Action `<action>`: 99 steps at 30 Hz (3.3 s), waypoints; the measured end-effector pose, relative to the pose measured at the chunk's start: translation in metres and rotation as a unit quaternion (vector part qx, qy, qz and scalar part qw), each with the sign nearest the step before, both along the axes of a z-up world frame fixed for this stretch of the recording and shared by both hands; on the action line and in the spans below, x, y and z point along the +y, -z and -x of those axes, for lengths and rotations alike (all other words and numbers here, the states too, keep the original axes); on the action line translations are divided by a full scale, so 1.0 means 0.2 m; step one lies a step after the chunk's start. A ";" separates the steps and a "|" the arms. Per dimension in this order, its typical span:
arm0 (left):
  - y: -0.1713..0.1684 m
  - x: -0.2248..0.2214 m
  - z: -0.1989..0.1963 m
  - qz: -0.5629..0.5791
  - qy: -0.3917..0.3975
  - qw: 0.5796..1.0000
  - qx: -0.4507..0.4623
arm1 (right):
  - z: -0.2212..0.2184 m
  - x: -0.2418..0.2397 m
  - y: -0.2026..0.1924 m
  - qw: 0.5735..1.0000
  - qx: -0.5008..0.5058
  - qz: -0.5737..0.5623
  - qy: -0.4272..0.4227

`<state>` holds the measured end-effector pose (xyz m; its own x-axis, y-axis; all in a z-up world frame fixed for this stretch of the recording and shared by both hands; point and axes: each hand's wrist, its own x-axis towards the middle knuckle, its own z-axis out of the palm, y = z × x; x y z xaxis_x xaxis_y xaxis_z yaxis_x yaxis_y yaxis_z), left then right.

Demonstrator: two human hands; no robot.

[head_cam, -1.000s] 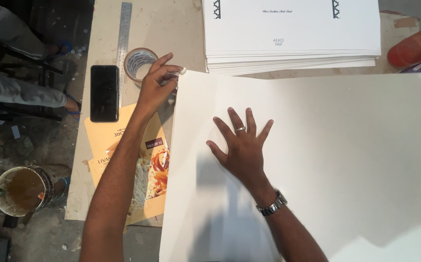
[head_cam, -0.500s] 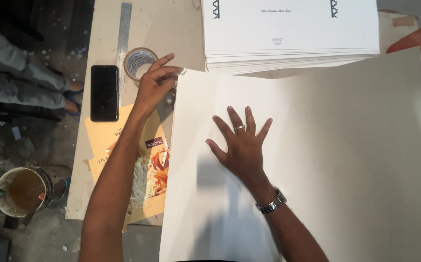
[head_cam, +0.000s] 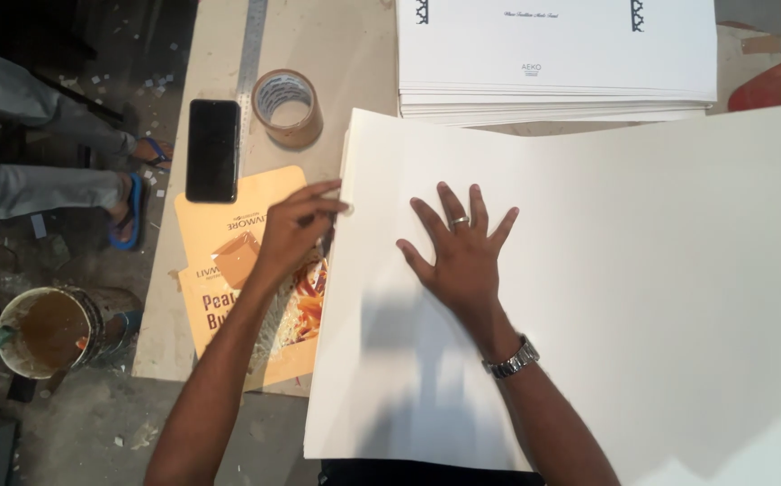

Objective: Inspecting and sorting large white paper sheets on a work table.

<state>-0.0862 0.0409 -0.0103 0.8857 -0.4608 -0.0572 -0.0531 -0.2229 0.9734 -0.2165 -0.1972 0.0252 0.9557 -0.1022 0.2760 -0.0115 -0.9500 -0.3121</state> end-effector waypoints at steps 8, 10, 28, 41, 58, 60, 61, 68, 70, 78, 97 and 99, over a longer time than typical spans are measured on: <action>-0.03 0.23 0.50 -0.013 0.000 1.000 -0.004 | 0.01 0.00 -0.03 0.998 0.055 -0.013 0.003; 0.01 0.29 0.59 -0.008 0.009 0.999 -0.040 | -0.01 -0.01 -0.02 0.998 0.052 -0.020 0.004; -0.29 0.59 1.26 -0.023 0.052 0.962 -0.266 | -0.01 -0.04 -0.03 0.997 0.060 -0.039 -0.013; -0.32 0.58 1.24 -0.117 0.070 0.939 -0.314 | 0.00 -0.06 -0.01 0.998 0.050 -0.034 -0.020; -0.26 0.67 1.35 -0.095 0.055 0.956 -0.270 | 0.00 -0.05 -0.01 0.998 0.039 -0.035 -0.035; -0.28 0.64 1.30 -0.077 0.042 0.972 -0.220 | 0.00 -0.05 -0.03 0.998 0.054 -0.026 -0.024; -0.32 0.59 1.18 -0.072 0.042 0.971 -0.223 | 0.00 -0.05 -0.02 0.998 0.050 -0.021 -0.023; -0.37 0.14 0.21 -0.151 0.030 0.938 -0.311 | 0.00 -0.02 -0.06 0.998 0.065 -0.019 -0.001; -0.30 0.02 -0.04 -0.155 0.025 0.923 -0.352 | 0.01 -0.01 -0.06 0.997 0.068 -0.019 0.007; -0.04 -0.15 -0.50 -0.202 0.031 0.898 -0.391 | 0.00 -0.01 -0.05 0.998 0.068 0.005 -0.005; -0.04 -0.10 -0.53 -0.210 0.036 0.898 -0.385 | -0.01 -0.01 -0.07 0.998 0.057 -0.001 -0.013; -0.07 -0.08 -0.47 -0.207 0.045 0.911 -0.353 | 0.00 -0.01 -0.06 0.998 0.057 0.002 -0.014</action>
<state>0.0077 0.0240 0.0045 0.7289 -0.6012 0.3275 -0.6698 -0.5275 0.5225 -0.2156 -0.1986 0.0380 0.9835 -0.0742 0.1651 -0.0204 -0.9518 -0.3061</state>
